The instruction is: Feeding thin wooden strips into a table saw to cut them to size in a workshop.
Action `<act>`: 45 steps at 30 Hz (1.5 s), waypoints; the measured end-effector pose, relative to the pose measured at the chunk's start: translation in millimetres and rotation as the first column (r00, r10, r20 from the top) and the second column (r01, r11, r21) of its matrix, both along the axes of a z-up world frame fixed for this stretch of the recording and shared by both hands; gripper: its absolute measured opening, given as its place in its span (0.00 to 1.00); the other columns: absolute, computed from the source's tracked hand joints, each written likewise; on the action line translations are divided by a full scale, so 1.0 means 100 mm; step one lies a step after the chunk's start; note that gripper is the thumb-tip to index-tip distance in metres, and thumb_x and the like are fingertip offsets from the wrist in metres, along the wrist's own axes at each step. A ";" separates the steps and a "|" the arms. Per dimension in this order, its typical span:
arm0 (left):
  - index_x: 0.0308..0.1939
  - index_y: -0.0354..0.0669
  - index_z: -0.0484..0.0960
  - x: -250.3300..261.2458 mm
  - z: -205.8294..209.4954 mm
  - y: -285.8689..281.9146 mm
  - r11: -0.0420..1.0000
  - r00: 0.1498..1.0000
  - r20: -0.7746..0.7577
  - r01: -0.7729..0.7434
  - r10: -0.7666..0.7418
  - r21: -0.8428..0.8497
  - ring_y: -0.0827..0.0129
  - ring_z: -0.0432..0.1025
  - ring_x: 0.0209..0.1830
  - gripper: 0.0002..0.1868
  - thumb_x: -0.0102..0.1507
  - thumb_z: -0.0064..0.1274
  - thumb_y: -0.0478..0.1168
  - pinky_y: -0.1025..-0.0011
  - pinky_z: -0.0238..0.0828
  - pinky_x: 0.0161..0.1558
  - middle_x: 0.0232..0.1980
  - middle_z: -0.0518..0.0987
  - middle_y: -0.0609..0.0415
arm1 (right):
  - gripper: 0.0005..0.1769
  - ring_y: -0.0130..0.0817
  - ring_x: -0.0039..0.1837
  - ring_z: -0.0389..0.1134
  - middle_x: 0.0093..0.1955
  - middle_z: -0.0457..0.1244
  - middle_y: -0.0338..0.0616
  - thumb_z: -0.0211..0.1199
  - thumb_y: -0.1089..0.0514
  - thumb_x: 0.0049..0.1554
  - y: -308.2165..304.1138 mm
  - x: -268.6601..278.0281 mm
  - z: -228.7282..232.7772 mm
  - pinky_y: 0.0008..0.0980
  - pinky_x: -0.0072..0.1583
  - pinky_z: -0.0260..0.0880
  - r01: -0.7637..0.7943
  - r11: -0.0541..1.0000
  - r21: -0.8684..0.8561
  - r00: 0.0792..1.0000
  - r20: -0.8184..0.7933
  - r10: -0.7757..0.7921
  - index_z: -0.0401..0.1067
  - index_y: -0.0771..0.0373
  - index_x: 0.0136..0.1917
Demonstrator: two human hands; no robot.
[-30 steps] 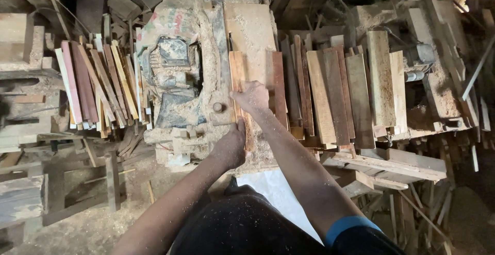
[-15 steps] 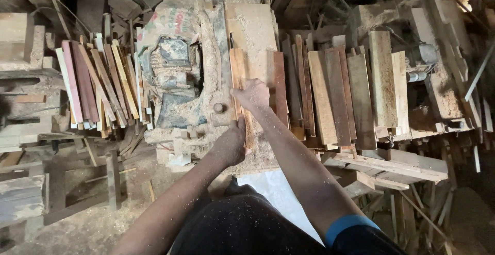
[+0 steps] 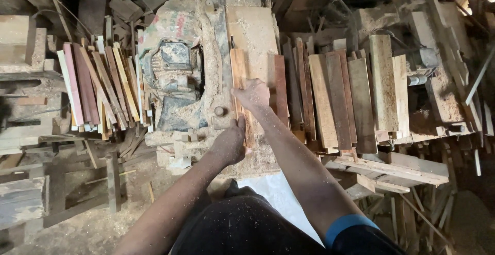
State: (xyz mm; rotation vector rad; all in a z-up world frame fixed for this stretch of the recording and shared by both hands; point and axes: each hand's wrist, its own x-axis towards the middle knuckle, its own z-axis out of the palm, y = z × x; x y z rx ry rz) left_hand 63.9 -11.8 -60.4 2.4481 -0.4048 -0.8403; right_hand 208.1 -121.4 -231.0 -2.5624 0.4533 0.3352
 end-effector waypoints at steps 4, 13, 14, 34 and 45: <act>0.74 0.23 0.48 0.06 0.00 0.03 1.000 1.000 0.024 0.004 -0.004 0.004 0.28 0.75 0.53 0.48 0.56 0.60 0.30 0.43 0.79 0.51 0.61 0.65 0.31 | 0.25 0.58 0.53 0.75 0.43 0.72 0.54 0.66 0.33 0.42 0.05 -0.15 0.77 0.50 0.52 0.78 0.004 1.000 -0.008 1.000 -0.008 -0.004 0.82 0.53 0.43; 0.70 0.23 0.52 0.05 0.01 0.06 1.000 0.996 0.083 0.014 -0.013 -0.002 0.30 0.75 0.54 0.45 0.55 0.60 0.31 0.45 0.78 0.52 0.58 0.67 0.31 | 0.28 0.60 0.54 0.75 0.42 0.73 0.53 0.66 0.27 0.42 -0.07 -0.23 0.99 0.51 0.53 0.78 -0.008 0.999 0.046 1.000 0.001 0.008 0.82 0.50 0.41; 0.70 0.23 0.52 0.05 0.06 0.07 1.000 0.996 0.094 0.008 -0.006 -0.022 0.29 0.75 0.53 0.45 0.54 0.60 0.30 0.45 0.78 0.51 0.57 0.67 0.30 | 0.27 0.60 0.57 0.74 0.46 0.73 0.55 0.66 0.30 0.45 -0.13 -0.25 0.90 0.52 0.57 0.76 -0.014 0.996 0.083 0.999 -0.044 0.018 0.83 0.53 0.44; 0.73 0.25 0.52 0.25 -0.11 0.03 0.998 0.999 0.036 -0.028 0.030 -0.053 0.26 0.74 0.53 0.46 0.56 0.61 0.30 0.35 0.75 0.54 0.64 0.64 0.25 | 0.17 0.54 0.56 0.74 0.43 0.73 0.46 0.70 0.33 0.44 -0.24 -0.24 0.22 0.50 0.56 0.77 0.107 0.974 0.200 0.994 -0.046 -0.100 0.84 0.38 0.44; 0.69 0.24 0.61 0.38 -0.88 -0.15 0.999 0.988 0.152 -0.019 0.011 0.048 0.32 0.75 0.54 0.41 0.55 0.61 0.35 0.40 0.75 0.52 0.58 0.72 0.31 | 0.22 0.54 0.62 0.72 0.51 0.73 0.47 0.67 0.31 0.50 -0.14 0.17 -0.87 0.52 0.63 0.74 0.062 0.970 0.235 0.996 -0.072 -0.046 0.83 0.40 0.53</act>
